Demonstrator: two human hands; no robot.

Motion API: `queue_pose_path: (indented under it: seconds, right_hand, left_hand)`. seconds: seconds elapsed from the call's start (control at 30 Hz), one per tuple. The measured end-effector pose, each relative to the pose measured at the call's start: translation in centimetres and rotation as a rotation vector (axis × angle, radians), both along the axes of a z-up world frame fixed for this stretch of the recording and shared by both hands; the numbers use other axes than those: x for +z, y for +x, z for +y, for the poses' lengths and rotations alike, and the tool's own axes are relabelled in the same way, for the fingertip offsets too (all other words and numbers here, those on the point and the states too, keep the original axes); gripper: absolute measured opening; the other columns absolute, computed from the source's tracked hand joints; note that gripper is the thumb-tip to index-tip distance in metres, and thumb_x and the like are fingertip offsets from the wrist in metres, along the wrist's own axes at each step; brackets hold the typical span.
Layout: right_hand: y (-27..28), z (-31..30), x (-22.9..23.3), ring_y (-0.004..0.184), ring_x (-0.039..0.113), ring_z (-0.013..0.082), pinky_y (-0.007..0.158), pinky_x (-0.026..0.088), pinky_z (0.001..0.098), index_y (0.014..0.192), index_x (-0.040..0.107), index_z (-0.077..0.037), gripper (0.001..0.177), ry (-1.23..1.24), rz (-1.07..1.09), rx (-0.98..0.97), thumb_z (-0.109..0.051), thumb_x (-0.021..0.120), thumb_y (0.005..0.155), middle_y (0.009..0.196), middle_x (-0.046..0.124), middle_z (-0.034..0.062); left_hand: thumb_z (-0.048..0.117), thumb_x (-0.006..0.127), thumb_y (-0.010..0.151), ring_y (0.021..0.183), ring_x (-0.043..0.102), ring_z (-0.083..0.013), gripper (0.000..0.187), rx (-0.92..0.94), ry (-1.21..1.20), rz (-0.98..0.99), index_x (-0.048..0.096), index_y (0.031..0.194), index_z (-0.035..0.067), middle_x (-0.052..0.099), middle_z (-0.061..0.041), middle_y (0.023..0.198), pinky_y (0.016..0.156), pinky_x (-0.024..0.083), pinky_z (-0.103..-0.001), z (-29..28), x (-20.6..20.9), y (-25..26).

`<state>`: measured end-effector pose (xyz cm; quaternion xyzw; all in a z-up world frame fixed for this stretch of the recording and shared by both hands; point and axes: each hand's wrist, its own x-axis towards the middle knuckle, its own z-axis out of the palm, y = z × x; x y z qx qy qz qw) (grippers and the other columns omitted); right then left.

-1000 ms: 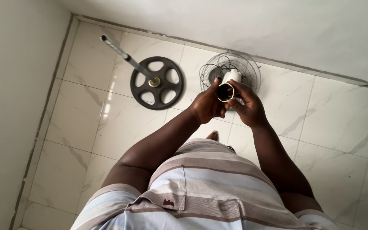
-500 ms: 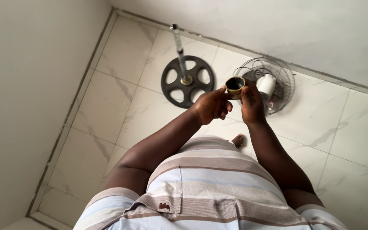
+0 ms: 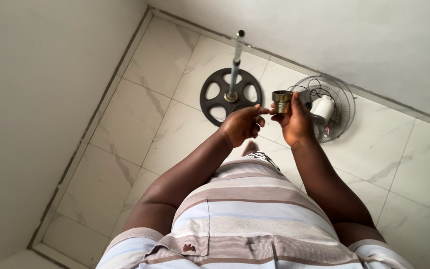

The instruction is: The person assembles a ceiling fan by attaching a brass hub to the central hub of a fan blade, then securing the blade to a metal pole using a screwdriver. The person tightens the screw to fasten the blade to the pole.

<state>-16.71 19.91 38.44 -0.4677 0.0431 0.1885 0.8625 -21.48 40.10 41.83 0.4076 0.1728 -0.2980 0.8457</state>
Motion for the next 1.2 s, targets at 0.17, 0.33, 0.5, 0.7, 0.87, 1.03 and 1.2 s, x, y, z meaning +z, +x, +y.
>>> queue_pose_path:
  seconds: [0.17,0.33,0.5,0.7,0.87,1.03,1.2]
  right_hand:
    - [2.7,1.6,-0.1,0.085,0.068,0.0232,0.077,0.055,0.0373,0.121,0.063,-0.006,0.056,-0.012,0.037,0.022,-0.059,0.054,0.104,0.101,0.07,0.0106]
    - [6.8,3.4,0.0,0.088,0.069,0.025,0.079,0.056,0.0381,0.122,0.063,-0.008,0.055,0.018,0.067,0.053,-0.059,0.055,0.104,0.102,0.07,0.0094]
    - [11.3,4.0,-0.3,0.093,0.07,0.028,0.081,0.058,0.0396,0.124,0.062,-0.009,0.052,0.059,0.137,0.066,-0.056,0.056,0.104,0.106,0.071,0.0088]
    - [17.0,4.2,-0.8,0.111,0.071,0.0301,0.092,0.057,0.0432,0.13,0.064,-0.009,0.047,0.245,0.186,0.172,-0.044,0.063,0.098,0.121,0.07,0.0102]
    - [20.7,4.3,-1.4,0.117,0.069,0.0317,0.099,0.056,0.0439,0.13,0.065,-0.007,0.047,0.314,0.259,0.192,-0.035,0.062,0.092,0.128,0.07,0.0115]
    - [23.2,4.6,-2.4,0.118,0.068,0.0354,0.103,0.055,0.0443,0.13,0.065,-0.005,0.047,0.314,0.299,0.186,-0.029,0.06,0.09,0.131,0.069,0.0153]
    - [24.3,4.8,-3.9,0.118,0.068,0.0371,0.104,0.057,0.044,0.126,0.067,-0.007,0.045,0.301,0.336,0.155,-0.029,0.064,0.087,0.131,0.069,0.0154]
  left_hand:
    - [0.031,0.054,0.104,0.061,0.049,-0.011,0.028,0.301,0.043,0.059,0.066,0.112,0.007,0.064,-0.001,0.076,0.056,0.041,-0.027,3.9,-2.2,0.5]
    - [0.028,0.059,0.102,0.062,0.05,-0.0103,0.023,0.468,0.113,0.115,0.066,0.11,0.008,0.063,0.0,0.076,0.059,0.041,-0.028,7.1,-3.8,3.0]
    - [0.029,0.06,0.1,0.063,0.055,-0.0122,0.024,0.45,0.28,0.105,0.065,0.108,0.008,0.065,-0.001,0.076,0.063,0.045,-0.03,8.5,-5.0,7.2]
    - [0.027,0.07,0.096,0.082,0.061,-0.015,0.04,0.314,0.614,0.002,0.064,0.126,0.001,0.071,-0.008,0.099,0.073,0.052,-0.034,9.7,-8.3,15.2]
    - [0.024,0.074,0.092,0.109,0.07,-0.0215,0.06,0.144,0.891,0.007,0.052,0.143,0.003,0.071,-0.014,0.122,0.093,0.056,-0.034,10.2,-10.1,19.1]
    - [0.019,0.076,0.089,0.114,0.069,-0.0226,0.066,0.009,1.06,-0.047,0.05,0.148,0.009,0.068,-0.014,0.132,0.094,0.057,-0.035,11.1,-10.0,21.8]
    - [0.013,0.074,0.086,0.117,0.068,-0.024,0.066,-0.149,1.15,-0.15,0.05,0.148,0.014,0.064,-0.013,0.138,0.096,0.057,-0.036,11.4,-9.3,24.0]
